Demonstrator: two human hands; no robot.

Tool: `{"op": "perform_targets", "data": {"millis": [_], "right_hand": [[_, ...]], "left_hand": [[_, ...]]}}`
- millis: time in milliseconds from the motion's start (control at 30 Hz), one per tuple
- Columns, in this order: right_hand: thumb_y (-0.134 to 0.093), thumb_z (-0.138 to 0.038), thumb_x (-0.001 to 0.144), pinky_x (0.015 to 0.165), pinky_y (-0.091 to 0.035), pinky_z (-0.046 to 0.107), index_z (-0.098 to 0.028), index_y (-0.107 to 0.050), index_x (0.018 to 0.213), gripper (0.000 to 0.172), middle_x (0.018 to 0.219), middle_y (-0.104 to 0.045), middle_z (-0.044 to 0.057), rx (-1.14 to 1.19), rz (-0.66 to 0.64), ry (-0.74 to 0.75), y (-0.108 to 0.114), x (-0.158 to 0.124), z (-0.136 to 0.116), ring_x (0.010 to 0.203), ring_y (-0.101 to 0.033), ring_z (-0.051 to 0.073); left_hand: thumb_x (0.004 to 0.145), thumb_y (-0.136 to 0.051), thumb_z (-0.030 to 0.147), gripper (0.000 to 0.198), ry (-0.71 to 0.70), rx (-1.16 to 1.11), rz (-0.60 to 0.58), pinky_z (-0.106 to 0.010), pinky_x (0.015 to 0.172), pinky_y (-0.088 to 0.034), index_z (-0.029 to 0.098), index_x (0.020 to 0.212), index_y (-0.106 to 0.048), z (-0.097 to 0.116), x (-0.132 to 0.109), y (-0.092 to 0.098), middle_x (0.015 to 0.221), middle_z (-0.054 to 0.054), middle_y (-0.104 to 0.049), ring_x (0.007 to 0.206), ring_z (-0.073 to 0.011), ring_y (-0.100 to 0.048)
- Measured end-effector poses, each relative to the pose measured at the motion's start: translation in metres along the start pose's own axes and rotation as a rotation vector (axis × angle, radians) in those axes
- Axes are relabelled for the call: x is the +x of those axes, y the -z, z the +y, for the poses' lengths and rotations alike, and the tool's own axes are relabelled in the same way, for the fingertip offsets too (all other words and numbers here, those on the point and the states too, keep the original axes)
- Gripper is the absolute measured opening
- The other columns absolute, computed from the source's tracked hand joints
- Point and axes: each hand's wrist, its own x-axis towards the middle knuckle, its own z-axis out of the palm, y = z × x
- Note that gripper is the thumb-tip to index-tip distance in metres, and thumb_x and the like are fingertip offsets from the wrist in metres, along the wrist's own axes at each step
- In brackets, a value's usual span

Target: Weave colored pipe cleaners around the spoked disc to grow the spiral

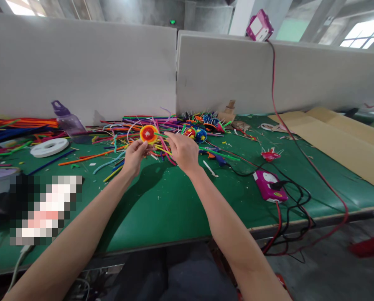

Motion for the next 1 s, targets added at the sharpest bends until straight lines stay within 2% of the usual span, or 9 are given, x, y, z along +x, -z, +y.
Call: {"op": "perform_targets", "data": {"millis": [133, 333, 567, 733, 1000], "right_hand": [[-0.049, -0.024, 0.097, 0.073, -0.04, 0.035, -0.021, -0.073, 0.104, 0.025, 0.083, -0.07, 0.007, -0.082, -0.095, 0.09, -0.006, 0.0, 0.005, 0.084, -0.062, 0.022], [-0.053, -0.024, 0.095, 0.074, -0.037, 0.035, -0.019, -0.073, 0.091, 0.021, 0.086, -0.071, 0.007, -0.088, -0.165, 0.139, -0.013, -0.005, 0.002, 0.084, -0.06, 0.022], [-0.052, -0.026, 0.095, 0.074, -0.037, 0.034, -0.019, -0.068, 0.085, 0.02, 0.084, -0.072, 0.007, -0.077, -0.112, 0.068, -0.017, -0.006, 0.001, 0.084, -0.061, 0.021], [-0.051, -0.026, 0.095, 0.076, -0.037, 0.033, -0.019, -0.067, 0.085, 0.02, 0.086, -0.072, 0.007, -0.035, -0.127, 0.102, -0.016, -0.007, 0.0, 0.086, -0.062, 0.021], [-0.048, -0.027, 0.096, 0.075, -0.038, 0.035, -0.02, -0.067, 0.086, 0.022, 0.083, -0.07, 0.007, -0.066, -0.093, 0.071, -0.017, -0.008, 0.002, 0.085, -0.061, 0.022]], "left_hand": [[0.078, -0.068, 0.032, 0.017, 0.017, 0.018, 0.013, -0.025, 0.059, -0.049, 0.018, 0.08, -0.058, 0.0, -0.001, -0.001, 0.074, -0.003, -0.07, 0.065, -0.0161, -0.069], [0.078, -0.068, 0.03, 0.016, 0.017, 0.047, -0.008, -0.024, 0.055, -0.047, 0.017, 0.081, -0.058, -0.001, -0.002, -0.005, 0.076, -0.003, -0.07, 0.063, -0.0156, -0.069], [0.078, -0.067, 0.033, 0.019, 0.0, 0.073, -0.069, -0.022, 0.051, -0.045, 0.017, 0.085, -0.059, -0.001, -0.004, -0.009, 0.078, -0.004, -0.072, 0.063, -0.0154, -0.069], [0.078, -0.067, 0.03, 0.016, -0.003, 0.075, -0.072, -0.021, 0.047, -0.038, 0.017, 0.083, -0.06, -0.001, -0.003, -0.008, 0.071, -0.003, -0.07, 0.058, -0.0147, -0.067], [0.076, -0.07, 0.029, 0.015, 0.008, 0.092, -0.046, -0.024, 0.049, -0.04, 0.017, 0.072, -0.061, 0.008, -0.007, -0.01, 0.062, -0.001, -0.066, 0.046, -0.0095, -0.051]]}}
